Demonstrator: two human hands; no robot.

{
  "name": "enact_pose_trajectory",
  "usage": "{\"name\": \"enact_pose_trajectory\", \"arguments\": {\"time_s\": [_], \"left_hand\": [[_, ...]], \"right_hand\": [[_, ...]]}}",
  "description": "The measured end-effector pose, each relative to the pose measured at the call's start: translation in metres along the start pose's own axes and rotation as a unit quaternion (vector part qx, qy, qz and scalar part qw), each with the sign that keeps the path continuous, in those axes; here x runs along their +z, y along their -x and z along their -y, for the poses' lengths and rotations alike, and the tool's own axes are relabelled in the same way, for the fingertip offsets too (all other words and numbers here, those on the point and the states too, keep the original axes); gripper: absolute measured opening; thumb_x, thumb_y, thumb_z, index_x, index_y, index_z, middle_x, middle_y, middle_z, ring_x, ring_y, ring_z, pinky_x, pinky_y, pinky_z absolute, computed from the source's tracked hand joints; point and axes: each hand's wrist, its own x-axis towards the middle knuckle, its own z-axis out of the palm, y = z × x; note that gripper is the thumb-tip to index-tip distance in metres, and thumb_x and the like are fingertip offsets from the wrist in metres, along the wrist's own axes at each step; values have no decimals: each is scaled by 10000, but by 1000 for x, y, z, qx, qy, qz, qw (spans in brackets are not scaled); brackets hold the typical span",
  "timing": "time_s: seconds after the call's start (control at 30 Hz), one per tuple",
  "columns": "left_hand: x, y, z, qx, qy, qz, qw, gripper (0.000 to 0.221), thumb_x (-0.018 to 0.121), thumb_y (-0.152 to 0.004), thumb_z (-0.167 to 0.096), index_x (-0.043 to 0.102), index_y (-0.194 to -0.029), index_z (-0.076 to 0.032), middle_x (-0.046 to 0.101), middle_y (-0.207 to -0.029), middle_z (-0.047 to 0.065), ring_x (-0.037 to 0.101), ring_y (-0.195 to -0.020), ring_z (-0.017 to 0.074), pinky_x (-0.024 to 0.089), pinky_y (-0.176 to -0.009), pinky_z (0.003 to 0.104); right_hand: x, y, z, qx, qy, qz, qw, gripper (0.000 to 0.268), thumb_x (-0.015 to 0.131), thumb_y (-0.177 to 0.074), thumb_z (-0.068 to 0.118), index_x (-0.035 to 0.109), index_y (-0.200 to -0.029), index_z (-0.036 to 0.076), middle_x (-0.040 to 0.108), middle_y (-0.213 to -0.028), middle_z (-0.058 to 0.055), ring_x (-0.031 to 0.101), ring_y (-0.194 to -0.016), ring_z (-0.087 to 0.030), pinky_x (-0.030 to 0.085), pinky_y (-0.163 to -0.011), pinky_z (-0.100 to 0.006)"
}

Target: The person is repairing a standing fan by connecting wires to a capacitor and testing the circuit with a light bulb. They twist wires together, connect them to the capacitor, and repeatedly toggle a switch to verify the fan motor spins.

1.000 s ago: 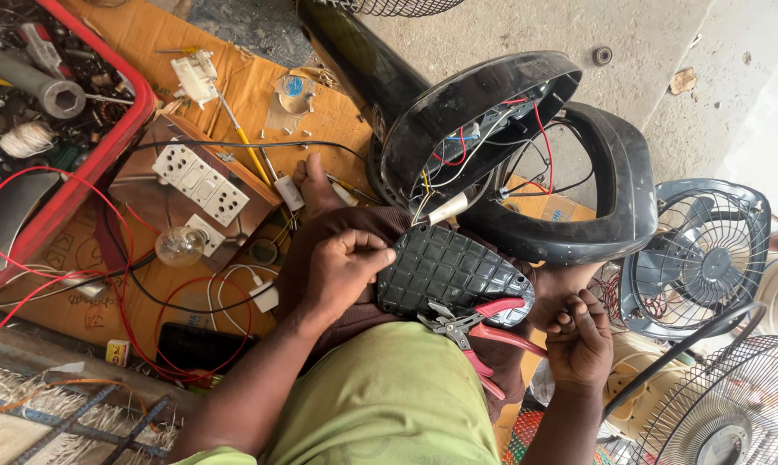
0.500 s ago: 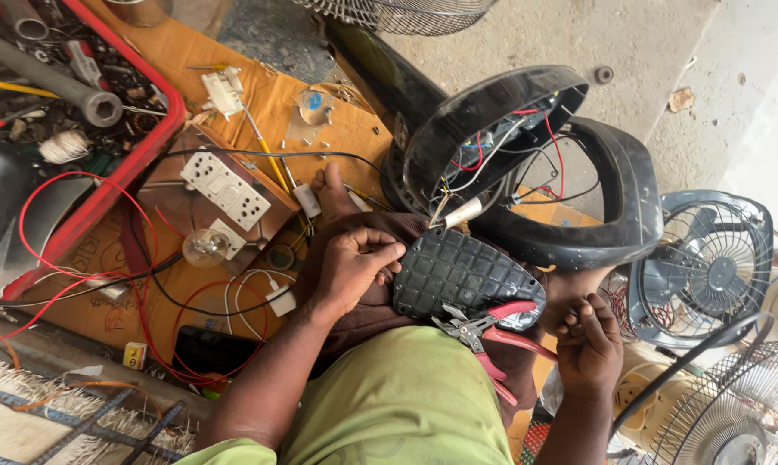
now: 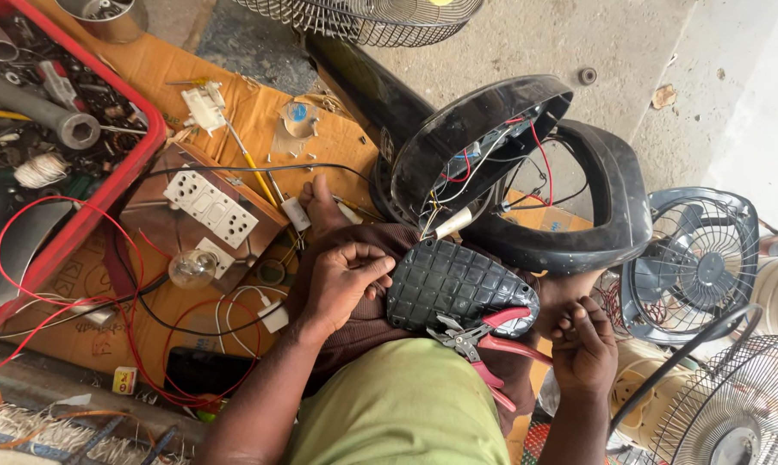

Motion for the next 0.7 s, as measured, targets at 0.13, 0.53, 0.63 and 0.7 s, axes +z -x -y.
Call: {"name": "enact_pose_trajectory", "arguments": {"time_s": [0.13, 0.53, 0.63, 0.7], "left_hand": [[0, -1, -3, 1, 16, 9, 1000, 106, 763, -899, -71, 715, -967, -4, 735, -792, 55, 706, -665, 111, 501, -513, 216], [1, 2, -8, 3, -25, 12, 1000, 169, 774, -885, -113, 722, -998, 2, 745, -824, 64, 721, -703, 122, 513, -536, 225], [4, 3, -11, 4, -36, 10, 999, 175, 777, -886, -113, 723, -1001, 8, 748, -827, 72, 721, -707, 123, 516, -545, 225], [8, 4, -14, 5, -37, 4, 999, 174, 777, -885, -110, 722, -1001, 9, 751, -840, 70, 717, -714, 121, 516, -555, 225]], "right_hand": [[3, -2, 0, -2, -6, 2, 1000, 209, 581, -1070, 35, 639, -1270, 54, 683, -1050, -50, 655, -840, -135, 566, -707, -266], [0, 0, 0, -3, -32, 14, 999, 231, 563, -1085, 36, 631, -1306, 37, 662, -1064, -61, 643, -835, -126, 569, -704, -270], [0, 0, 1, 0, -39, 21, 999, 229, 565, -1078, 31, 626, -1299, 29, 665, -1061, -62, 648, -834, -129, 574, -711, -272], [1, -1, 2, 3, -39, 18, 999, 224, 569, -1075, 27, 625, -1293, 28, 672, -1050, -69, 655, -827, -135, 575, -708, -275]]}}
